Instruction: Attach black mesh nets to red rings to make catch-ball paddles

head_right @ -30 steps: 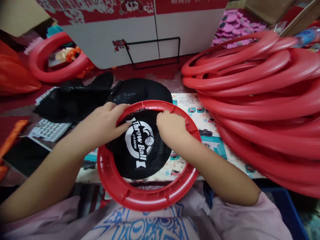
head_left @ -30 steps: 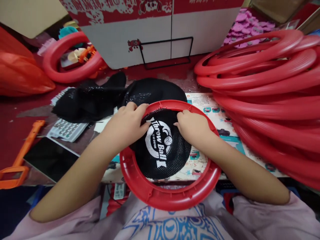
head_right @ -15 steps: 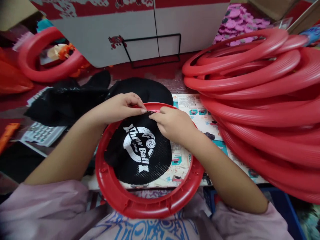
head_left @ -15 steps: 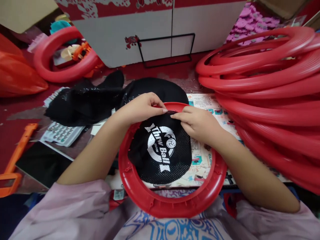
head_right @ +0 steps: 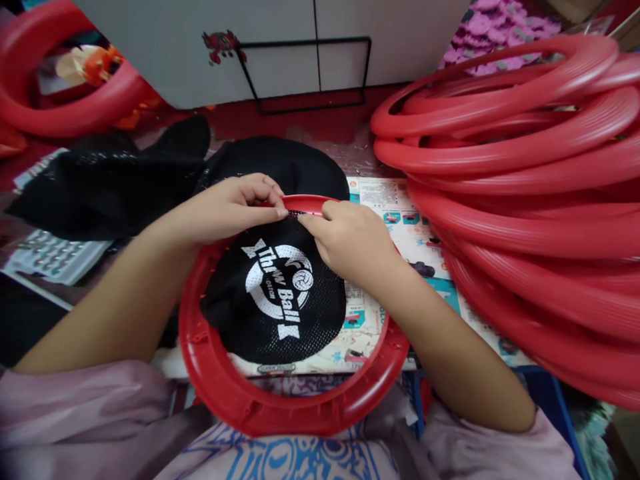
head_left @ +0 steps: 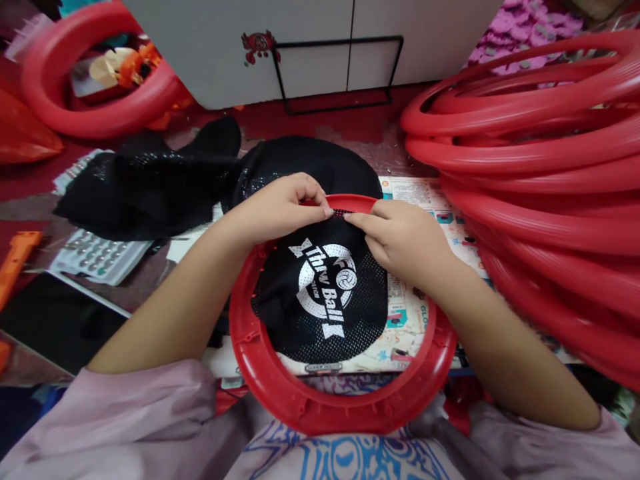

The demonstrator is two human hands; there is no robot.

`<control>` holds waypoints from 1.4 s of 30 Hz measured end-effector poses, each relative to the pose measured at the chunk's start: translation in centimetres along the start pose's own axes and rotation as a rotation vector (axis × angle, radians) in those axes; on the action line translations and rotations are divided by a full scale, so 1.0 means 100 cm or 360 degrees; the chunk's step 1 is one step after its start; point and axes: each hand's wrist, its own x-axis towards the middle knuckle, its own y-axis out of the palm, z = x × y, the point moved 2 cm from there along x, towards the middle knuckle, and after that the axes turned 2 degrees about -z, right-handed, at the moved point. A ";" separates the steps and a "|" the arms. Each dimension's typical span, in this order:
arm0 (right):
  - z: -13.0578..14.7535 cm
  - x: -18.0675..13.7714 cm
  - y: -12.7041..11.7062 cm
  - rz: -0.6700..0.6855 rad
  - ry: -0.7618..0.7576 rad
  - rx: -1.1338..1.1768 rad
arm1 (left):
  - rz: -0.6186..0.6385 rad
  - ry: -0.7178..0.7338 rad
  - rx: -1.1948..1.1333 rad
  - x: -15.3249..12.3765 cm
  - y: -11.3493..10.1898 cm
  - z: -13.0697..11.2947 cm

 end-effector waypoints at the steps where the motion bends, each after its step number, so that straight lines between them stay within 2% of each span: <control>1: 0.000 0.000 0.001 -0.0013 -0.0023 -0.0021 | -0.0005 0.0015 0.0019 0.000 0.001 0.000; 8: 0.000 0.001 0.004 -0.0052 -0.0040 -0.0115 | -0.0076 0.0021 0.0122 0.002 0.005 0.000; 13: -0.001 0.001 0.003 0.0022 -0.0018 -0.0119 | -0.0095 0.0041 0.0285 0.002 0.008 -0.006; 19: -0.003 0.000 -0.003 0.0245 0.0007 0.0018 | -0.0209 0.0178 0.0416 -0.002 0.014 -0.006; 21: -0.006 0.000 -0.006 0.0263 0.0027 0.0159 | -0.0314 0.0336 0.0408 -0.005 0.015 -0.007; 24: -0.012 0.001 -0.009 0.0169 0.0025 0.0335 | -0.0379 0.0685 0.0350 -0.012 0.015 -0.011; 27: -0.017 0.001 -0.010 0.0004 -0.0009 0.0382 | -0.0262 0.0881 0.0334 -0.016 0.016 -0.014; 29: -0.019 0.001 -0.009 -0.0078 -0.0032 0.0397 | -0.0198 0.0933 0.0360 -0.016 0.017 -0.014; 34: -0.022 0.002 -0.006 -0.0173 -0.0073 0.0418 | -0.0179 0.0990 0.0440 -0.013 0.019 -0.010; 38: -0.023 0.003 -0.004 -0.0153 -0.0052 0.0383 | -0.0170 0.1057 0.0479 -0.011 0.020 -0.007; 42: -0.023 0.004 -0.001 -0.0092 -0.0015 0.0328 | -0.0175 0.1028 0.0478 -0.011 0.020 -0.006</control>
